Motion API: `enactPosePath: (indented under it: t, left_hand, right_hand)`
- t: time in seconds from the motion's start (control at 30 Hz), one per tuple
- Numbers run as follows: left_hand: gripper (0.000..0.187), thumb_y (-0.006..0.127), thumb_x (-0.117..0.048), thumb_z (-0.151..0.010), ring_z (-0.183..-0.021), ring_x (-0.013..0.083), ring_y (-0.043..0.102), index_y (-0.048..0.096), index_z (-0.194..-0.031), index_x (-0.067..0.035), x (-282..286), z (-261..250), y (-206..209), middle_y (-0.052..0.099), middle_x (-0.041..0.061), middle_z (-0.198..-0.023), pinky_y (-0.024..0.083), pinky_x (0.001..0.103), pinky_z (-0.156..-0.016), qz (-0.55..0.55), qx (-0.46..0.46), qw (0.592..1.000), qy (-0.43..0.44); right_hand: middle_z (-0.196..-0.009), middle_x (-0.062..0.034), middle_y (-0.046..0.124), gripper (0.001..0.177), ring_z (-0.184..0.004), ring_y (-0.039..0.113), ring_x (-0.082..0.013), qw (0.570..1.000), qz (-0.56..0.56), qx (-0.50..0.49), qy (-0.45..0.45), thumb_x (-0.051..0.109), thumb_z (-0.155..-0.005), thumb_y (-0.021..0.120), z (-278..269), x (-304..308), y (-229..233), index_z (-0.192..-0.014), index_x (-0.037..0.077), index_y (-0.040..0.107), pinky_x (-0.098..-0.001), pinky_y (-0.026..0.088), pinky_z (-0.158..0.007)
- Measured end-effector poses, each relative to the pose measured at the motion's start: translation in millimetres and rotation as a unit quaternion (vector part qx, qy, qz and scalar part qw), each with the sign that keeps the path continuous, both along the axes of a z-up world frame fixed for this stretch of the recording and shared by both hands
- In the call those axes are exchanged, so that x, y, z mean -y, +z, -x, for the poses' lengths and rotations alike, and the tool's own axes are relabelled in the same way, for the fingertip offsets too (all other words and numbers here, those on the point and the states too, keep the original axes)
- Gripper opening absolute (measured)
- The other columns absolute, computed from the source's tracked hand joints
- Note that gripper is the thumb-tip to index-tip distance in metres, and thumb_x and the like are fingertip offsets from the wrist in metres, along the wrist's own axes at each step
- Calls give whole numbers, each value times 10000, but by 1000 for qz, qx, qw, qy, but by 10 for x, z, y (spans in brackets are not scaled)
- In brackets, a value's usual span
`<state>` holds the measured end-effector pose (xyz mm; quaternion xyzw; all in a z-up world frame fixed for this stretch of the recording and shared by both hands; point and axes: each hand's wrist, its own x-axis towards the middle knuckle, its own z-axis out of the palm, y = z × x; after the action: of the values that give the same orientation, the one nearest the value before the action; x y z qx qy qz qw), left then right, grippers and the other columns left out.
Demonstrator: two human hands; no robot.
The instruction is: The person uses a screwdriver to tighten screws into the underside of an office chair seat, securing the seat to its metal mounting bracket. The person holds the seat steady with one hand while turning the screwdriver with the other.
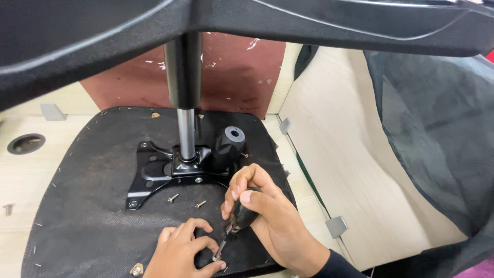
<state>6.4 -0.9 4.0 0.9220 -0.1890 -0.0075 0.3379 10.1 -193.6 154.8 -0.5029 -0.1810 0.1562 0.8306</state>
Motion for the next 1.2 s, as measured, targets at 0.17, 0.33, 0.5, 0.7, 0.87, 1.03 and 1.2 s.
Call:
enactPosePath:
  t: [0.17,0.33,0.5,0.7,0.87,1.03,1.2]
  left_hand:
    - [340,884,-477,-605,-1054,104,621,796,-849,-258,48,52,99,606,-102,-1202,341,380,-984,-23,-30,999,29]
    - [330,881,-470,-606,-994,127,641,784,-840,-259,67,124,137,614,-97,-1181,358,366,-995,-16,-18,998,53]
    - [316,907,-431,-587,-1055,212,624,787,-793,-223,85,140,141,615,-34,-1174,355,410,-952,30,67,996,45]
    - [347,911,-484,-642,-1026,150,584,783,-873,-259,99,169,241,595,-109,-1212,362,345,-1000,-18,-40,996,72]
    - [334,881,-452,-627,-1083,153,564,783,-877,-254,116,168,308,596,-115,-1187,357,351,-1019,-18,-45,996,76]
    - [351,899,-455,-618,-1110,189,546,782,-880,-253,145,192,338,599,-127,-1171,387,344,-991,-16,-48,995,91]
    - [377,923,-481,-629,-1072,181,559,761,-876,-247,157,200,349,606,-137,-1154,405,335,-1004,-23,-69,991,108]
  right_hand:
    - [-1039,-72,534,119,-1005,574,-185,999,36,-7,30,153,-992,539,41,70,49,-1068,65,515,-362,480,-939]
    - [-1019,-100,579,154,-988,598,-201,997,30,-20,69,179,-1004,497,56,119,58,-1049,39,541,-356,488,-933]
    - [-960,-113,574,154,-941,596,-210,995,-12,21,98,166,-1027,526,18,163,-34,-963,27,550,-367,496,-921]
    - [-895,-125,558,263,-873,599,-209,998,30,1,54,240,-1040,533,13,190,-67,-873,36,538,-373,506,-852]
    - [-1007,-74,486,147,-986,593,-193,998,59,-19,31,204,-966,554,33,213,-1,-1024,105,462,-369,473,-927]
    - [-1049,-57,440,209,-1066,573,-192,996,78,-20,22,209,-999,566,30,196,11,-1086,119,398,-356,428,-956]
    - [-1068,-54,454,173,-1038,566,-179,997,62,16,44,201,-1039,554,4,218,-5,-1085,100,421,-335,440,-928]
